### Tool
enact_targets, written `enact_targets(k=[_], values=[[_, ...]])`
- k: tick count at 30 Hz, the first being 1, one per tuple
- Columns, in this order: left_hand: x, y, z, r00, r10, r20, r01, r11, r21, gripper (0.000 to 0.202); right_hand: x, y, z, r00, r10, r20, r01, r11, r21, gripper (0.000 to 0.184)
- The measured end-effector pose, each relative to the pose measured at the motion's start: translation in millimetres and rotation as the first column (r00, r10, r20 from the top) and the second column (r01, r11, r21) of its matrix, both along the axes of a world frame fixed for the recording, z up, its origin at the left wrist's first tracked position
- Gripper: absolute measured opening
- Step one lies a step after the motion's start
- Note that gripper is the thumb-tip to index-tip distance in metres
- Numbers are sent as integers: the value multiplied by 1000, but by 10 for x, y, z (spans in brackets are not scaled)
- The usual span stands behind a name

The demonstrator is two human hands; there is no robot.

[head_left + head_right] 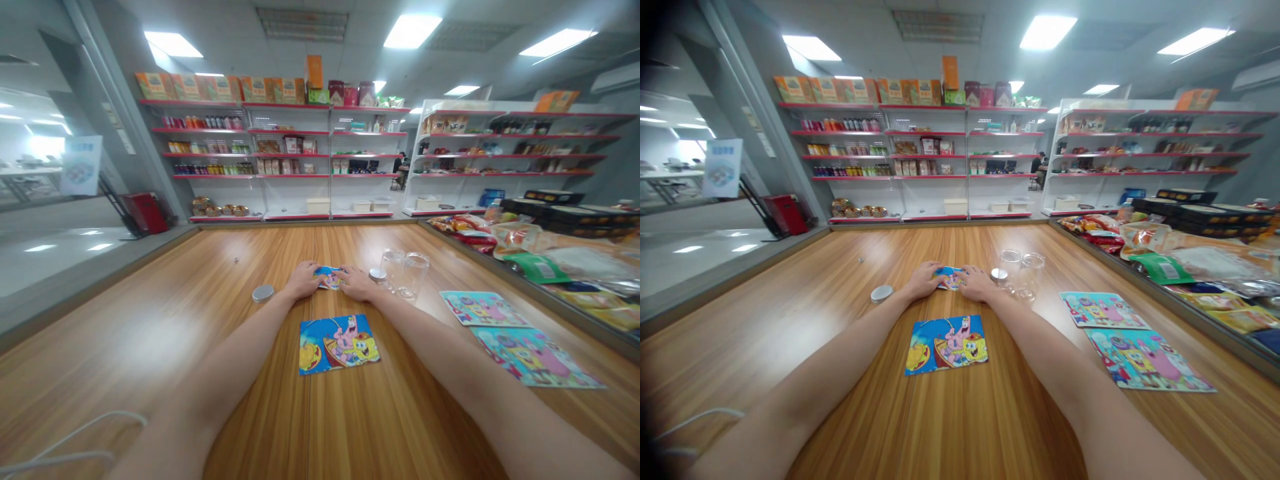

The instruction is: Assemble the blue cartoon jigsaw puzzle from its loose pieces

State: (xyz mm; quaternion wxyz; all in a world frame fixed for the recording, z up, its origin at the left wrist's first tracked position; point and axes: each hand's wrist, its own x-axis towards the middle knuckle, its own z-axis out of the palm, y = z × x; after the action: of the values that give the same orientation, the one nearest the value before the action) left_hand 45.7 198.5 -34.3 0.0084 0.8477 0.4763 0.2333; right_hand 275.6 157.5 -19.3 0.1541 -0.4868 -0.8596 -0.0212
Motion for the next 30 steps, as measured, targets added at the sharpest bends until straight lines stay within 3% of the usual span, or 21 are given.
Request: enact_targets(k=[8, 16, 19, 22, 24, 26, 28, 30], values=[[-78, -153, -129, 997, -19, 74, 27, 994, -110, 32, 66, -337, 145, 992, 122, -25, -124, 985, -117, 45], [-48, -253, -48, 965, -84, 249, 143, 963, -227, 35, -6, -424, 297, 971, 203, -126, -225, 956, -189, 45], [-40, -293, 22, 899, -54, 435, 142, 975, -173, 33, -12, -449, 432, 939, 234, -254, -285, 940, -187, 40], [-65, -307, 207, 728, 10, 686, 55, 996, -73, 19, 11, -451, 732, 869, 218, -445, -286, 954, -93, 25], [-106, -302, 433, 557, 16, 830, 8, 1000, -24, 35, 74, -473, 1008, 789, 185, -585, -216, 976, 16, 20], [-164, -318, 736, 390, -13, 921, 9, 1000, 10, 41, 195, -546, 1301, 670, 197, -715, -157, 980, 123, 33], [-241, -399, 1084, 247, -50, 968, 41, 998, 41, 41, 374, -673, 1567, 304, 265, -915, -144, 962, 231, 48], [-334, -572, 1429, 139, -86, 987, 87, 993, 75, 39, 587, -822, 1776, 137, 267, -954, -151, 957, 246, 54]])
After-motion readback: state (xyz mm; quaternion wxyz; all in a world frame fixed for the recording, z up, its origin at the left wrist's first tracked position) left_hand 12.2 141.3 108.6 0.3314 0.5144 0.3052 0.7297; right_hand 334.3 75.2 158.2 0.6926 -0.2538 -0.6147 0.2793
